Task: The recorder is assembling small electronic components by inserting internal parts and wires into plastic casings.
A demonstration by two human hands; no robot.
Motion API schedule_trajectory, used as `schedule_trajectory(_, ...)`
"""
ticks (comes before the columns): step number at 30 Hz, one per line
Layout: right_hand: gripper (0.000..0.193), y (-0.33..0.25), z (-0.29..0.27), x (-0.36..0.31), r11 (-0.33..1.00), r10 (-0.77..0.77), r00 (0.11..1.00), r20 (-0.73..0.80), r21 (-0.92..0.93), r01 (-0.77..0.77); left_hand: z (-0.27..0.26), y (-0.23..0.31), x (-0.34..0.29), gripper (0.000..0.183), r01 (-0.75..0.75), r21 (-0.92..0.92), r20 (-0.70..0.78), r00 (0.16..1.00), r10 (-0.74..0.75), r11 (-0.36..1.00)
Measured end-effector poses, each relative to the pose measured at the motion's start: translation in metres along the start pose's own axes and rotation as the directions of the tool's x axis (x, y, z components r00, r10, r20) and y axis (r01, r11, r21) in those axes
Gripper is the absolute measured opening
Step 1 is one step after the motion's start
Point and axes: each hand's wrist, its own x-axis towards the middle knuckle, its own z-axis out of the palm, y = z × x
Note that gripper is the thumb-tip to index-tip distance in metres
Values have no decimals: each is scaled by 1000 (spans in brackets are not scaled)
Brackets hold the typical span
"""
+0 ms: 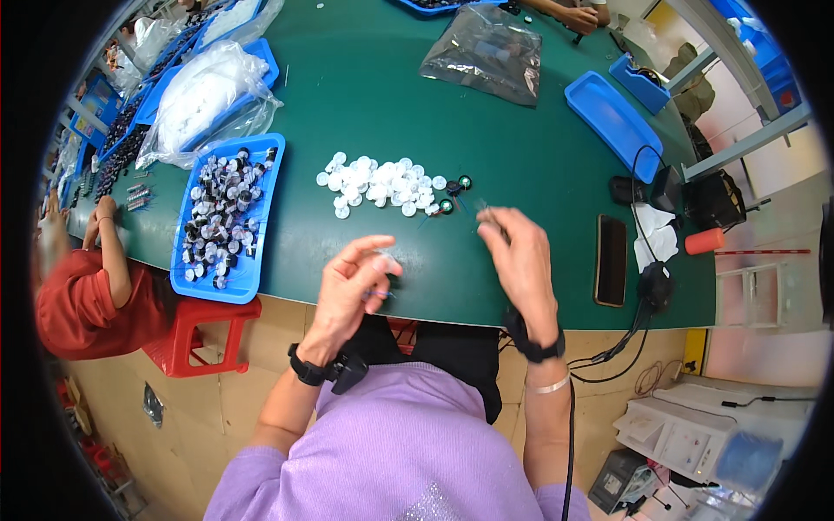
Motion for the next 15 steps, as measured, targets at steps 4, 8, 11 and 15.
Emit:
schedule_trajectory(4,21,39,34,48,994,-109,991,-79,-38,106,4,-9,-1,21,93,-61,72,993,-88,994)
schedule_trajectory(8,23,43,39,64,978,-120,988,98,-159,134,2,-5,-3,21,114,-90,96,990,-105,989)
schedule_trajectory(11,19,43,37,62,971,-135,987,83,-185,149,-2,-6,-5,23,129,-116,152,982,-111,985)
schedule_trajectory(15,20,23,23,36,996,-6,993,118,-91,17,-1,-11,-9,23,81,-57,99,992,-75,995)
